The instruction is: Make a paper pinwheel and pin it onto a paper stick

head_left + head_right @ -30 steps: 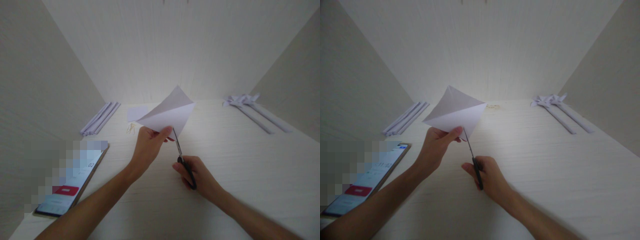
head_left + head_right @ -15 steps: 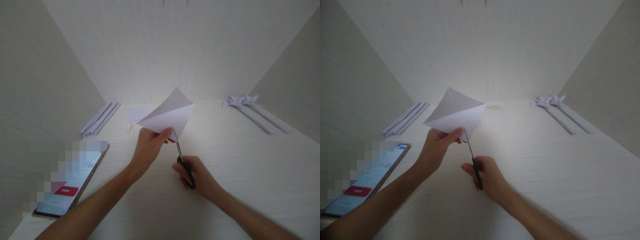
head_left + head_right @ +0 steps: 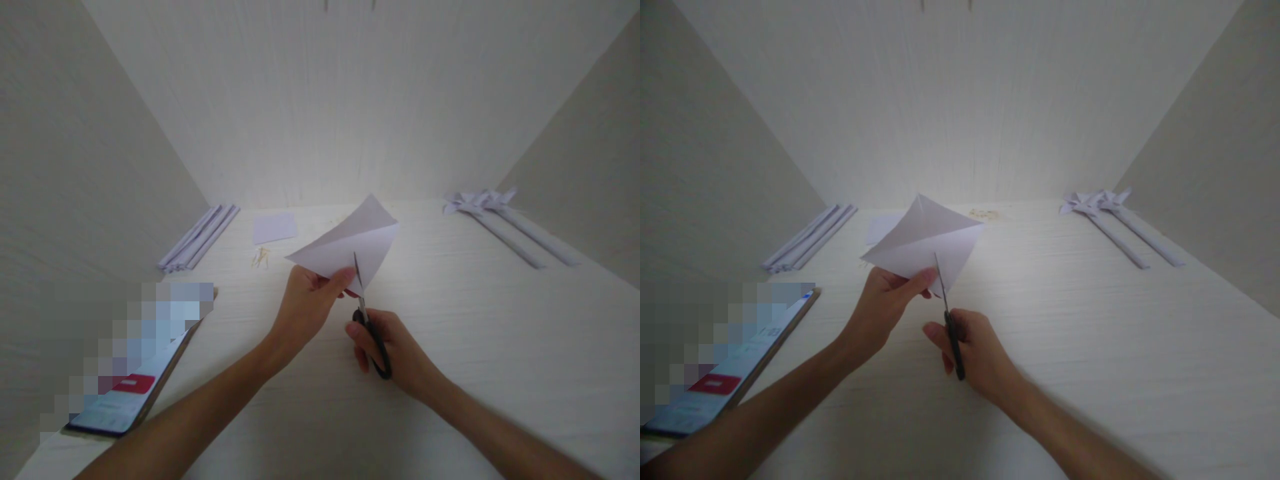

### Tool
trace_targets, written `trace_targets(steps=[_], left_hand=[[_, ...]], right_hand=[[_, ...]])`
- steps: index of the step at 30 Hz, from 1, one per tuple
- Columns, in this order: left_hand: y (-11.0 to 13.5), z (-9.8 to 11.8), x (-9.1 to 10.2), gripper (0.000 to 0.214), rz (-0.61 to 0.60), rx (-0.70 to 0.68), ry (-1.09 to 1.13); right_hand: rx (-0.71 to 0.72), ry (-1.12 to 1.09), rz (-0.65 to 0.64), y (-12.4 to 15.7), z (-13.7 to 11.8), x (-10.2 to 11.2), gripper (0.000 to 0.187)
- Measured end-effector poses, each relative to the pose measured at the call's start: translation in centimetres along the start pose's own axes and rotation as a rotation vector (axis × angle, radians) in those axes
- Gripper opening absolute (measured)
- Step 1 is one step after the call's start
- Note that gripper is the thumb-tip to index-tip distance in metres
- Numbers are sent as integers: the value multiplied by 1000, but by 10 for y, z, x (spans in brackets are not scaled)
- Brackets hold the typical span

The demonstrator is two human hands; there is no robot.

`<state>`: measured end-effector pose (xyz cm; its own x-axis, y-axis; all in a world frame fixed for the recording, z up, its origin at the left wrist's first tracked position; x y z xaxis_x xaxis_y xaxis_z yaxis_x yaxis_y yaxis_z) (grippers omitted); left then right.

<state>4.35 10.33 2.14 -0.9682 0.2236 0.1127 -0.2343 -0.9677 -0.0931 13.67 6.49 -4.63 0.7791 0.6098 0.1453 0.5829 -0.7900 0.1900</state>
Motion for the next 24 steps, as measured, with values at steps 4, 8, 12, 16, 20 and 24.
trace_targets(steps=[4,8,12,16,20,24], left_hand=[[1,-1,-4,18,-36,10,-15],[1,-2,-6,19,-54,23,-23],[2,-3,-7,16,-61,40,-22],[2,-4,-9,14,-74,44,-3],[2,-5,-8,13,-67,45,16],[1,-6,-8,15,-61,58,0]], right_hand=[[18,-8,-5,0,-4,1,36],[45,-4,1,2,-9,1,36],[51,-7,9,2,-11,1,36],[38,-13,12,2,-12,2,39],[33,16,13,3,-13,2,42],[25,44,12,3,-10,3,40]])
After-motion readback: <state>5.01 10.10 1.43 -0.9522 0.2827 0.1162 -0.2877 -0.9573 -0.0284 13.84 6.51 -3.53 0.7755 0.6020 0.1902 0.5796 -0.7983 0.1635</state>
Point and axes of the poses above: each hand's wrist, its own y-axis away from the middle knuckle, its own x-axis out of the back of the hand, z = x × y, the point moved 9 cm from there along -y, towards the middle knuckle, and after that the axes turned 14 degrees about -z, right-handed, at the moved point
